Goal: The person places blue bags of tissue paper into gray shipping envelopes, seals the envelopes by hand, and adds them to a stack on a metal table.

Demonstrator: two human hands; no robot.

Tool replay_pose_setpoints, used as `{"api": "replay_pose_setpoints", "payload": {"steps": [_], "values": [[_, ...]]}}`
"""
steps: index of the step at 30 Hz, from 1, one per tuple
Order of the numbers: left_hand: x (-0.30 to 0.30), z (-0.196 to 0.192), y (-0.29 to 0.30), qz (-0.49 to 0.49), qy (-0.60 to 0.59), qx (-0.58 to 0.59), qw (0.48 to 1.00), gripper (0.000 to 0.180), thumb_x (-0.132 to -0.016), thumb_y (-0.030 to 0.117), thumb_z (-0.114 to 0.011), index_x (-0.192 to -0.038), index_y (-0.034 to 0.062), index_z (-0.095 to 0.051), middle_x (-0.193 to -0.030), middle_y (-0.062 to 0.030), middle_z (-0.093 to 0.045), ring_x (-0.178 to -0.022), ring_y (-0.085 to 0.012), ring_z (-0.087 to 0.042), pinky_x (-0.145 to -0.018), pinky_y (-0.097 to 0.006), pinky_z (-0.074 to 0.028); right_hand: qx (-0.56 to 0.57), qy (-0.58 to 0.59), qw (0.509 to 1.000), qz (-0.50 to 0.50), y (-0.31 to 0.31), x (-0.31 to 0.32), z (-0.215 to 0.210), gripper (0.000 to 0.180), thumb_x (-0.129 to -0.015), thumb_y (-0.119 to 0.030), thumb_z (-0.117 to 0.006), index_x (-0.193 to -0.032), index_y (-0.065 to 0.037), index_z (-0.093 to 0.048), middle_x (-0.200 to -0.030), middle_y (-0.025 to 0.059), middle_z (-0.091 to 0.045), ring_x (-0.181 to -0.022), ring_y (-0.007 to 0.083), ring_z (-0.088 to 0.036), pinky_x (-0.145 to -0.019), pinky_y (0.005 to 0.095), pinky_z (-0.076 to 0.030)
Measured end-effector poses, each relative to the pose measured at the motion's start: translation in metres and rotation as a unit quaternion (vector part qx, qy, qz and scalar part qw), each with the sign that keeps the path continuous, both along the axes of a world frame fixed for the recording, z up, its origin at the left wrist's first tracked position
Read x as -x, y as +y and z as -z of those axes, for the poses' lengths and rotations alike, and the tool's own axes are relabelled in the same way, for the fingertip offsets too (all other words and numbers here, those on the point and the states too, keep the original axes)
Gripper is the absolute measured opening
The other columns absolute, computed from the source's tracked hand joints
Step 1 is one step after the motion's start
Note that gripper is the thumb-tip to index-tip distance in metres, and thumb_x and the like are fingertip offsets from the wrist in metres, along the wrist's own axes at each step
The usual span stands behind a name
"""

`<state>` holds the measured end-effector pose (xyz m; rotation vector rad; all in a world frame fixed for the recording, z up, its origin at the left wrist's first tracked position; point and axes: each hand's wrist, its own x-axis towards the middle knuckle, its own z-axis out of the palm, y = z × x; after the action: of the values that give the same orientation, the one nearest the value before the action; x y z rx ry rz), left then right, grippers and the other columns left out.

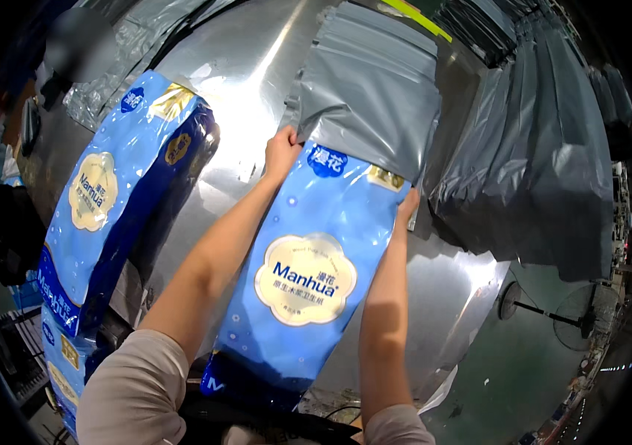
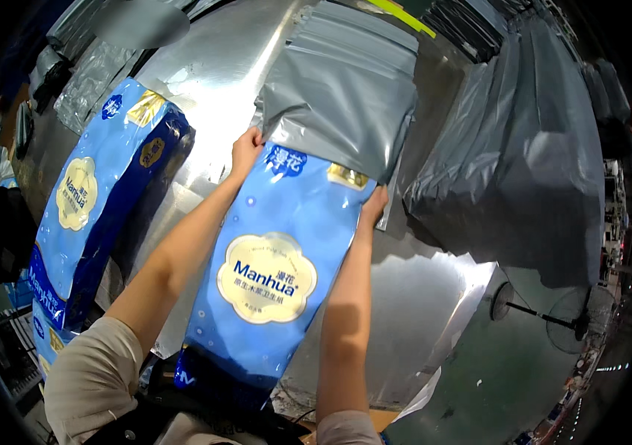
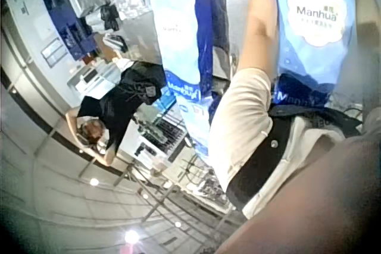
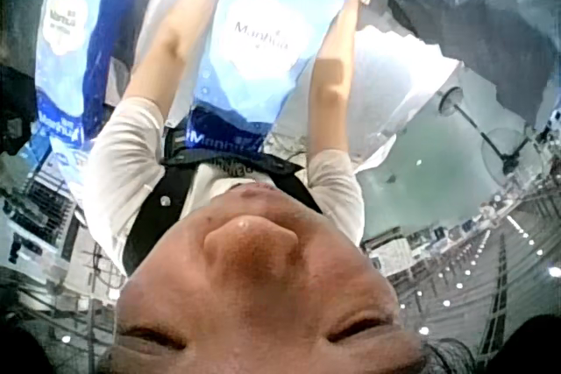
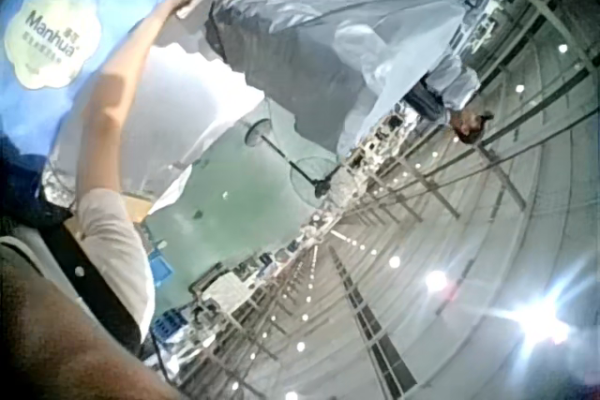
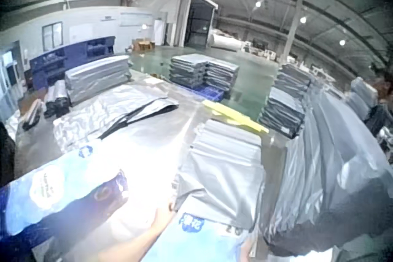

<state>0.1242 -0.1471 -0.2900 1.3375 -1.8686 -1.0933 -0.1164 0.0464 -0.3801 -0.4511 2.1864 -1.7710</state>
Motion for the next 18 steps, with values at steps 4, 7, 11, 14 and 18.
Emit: {"api": "replay_pose_setpoints", "payload": {"steps": [4,7,11,14,18], "values": [[-0.039,0.003,-0.021,0.070,-0.195,0.022,0.978,0.018,-0.069,0.020,-0.053,-0.075,0.0030,-0.058,-0.074,-0.0199,-0.059,-0.073,-0.0382,-0.056,-0.066,-0.046,-0.045,-0.312,0.176,0.913,-0.196,-0.037,-0.031,-0.095,0.021,-0.077,-0.012,-0.048,-0.089,0.002,-0.059,-0.086,0.0251,-0.059,-0.084,0.0386,-0.057,-0.070,0.0418,-0.043],[-0.072,-0.042,-0.005,0.186,-0.256,0.060,0.947,0.022,-0.070,0.022,-0.053,-0.078,0.0035,-0.062,-0.077,-0.0210,-0.060,-0.076,-0.0370,-0.058,-0.068,-0.045,-0.046,-0.297,0.360,0.859,-0.209,-0.001,-0.070,-0.148,0.014,-0.072,-0.009,-0.050,-0.078,0.000,-0.058,-0.077,0.0233,-0.058,-0.077,0.0404,-0.055,-0.067,0.0473,-0.043],[-0.179,-0.022,0.091,0.304,-0.346,0.047,0.886,0.017,-0.067,0.018,-0.055,-0.069,0.0041,-0.064,-0.072,-0.0194,-0.061,-0.069,-0.0349,-0.059,-0.063,-0.044,-0.047,-0.466,0.245,0.759,-0.382,0.140,-0.152,-0.074,0.018,-0.072,-0.014,-0.054,-0.081,0.002,-0.058,-0.075,0.0207,-0.057,-0.075,0.0348,-0.056,-0.065,0.0427,-0.043],[-0.281,-0.049,0.197,0.365,-0.341,-0.005,0.866,0.014,-0.064,0.015,-0.054,-0.064,0.0045,-0.062,-0.070,-0.0180,-0.061,-0.065,-0.0351,-0.059,-0.059,-0.044,-0.048,-0.413,0.310,0.724,-0.457,0.231,-0.249,-0.134,0.020,-0.069,-0.021,-0.058,-0.073,-0.002,-0.061,-0.073,0.0201,-0.060,-0.070,0.0359,-0.058,-0.060,0.0460,-0.045],[-0.383,0.011,0.313,0.425,-0.241,-0.052,0.871,0.029,-0.068,0.029,-0.058,-0.085,0.0052,-0.061,-0.081,-0.0179,-0.061,-0.079,-0.0331,-0.059,-0.069,-0.042,-0.047,-0.467,0.235,0.590,-0.615,0.280,-0.321,-0.122,0.030,-0.076,-0.029,-0.055,-0.077,0.001,-0.060,-0.079,0.0232,-0.059,-0.075,0.0378,-0.057,-0.068,0.0449,-0.045]]}}
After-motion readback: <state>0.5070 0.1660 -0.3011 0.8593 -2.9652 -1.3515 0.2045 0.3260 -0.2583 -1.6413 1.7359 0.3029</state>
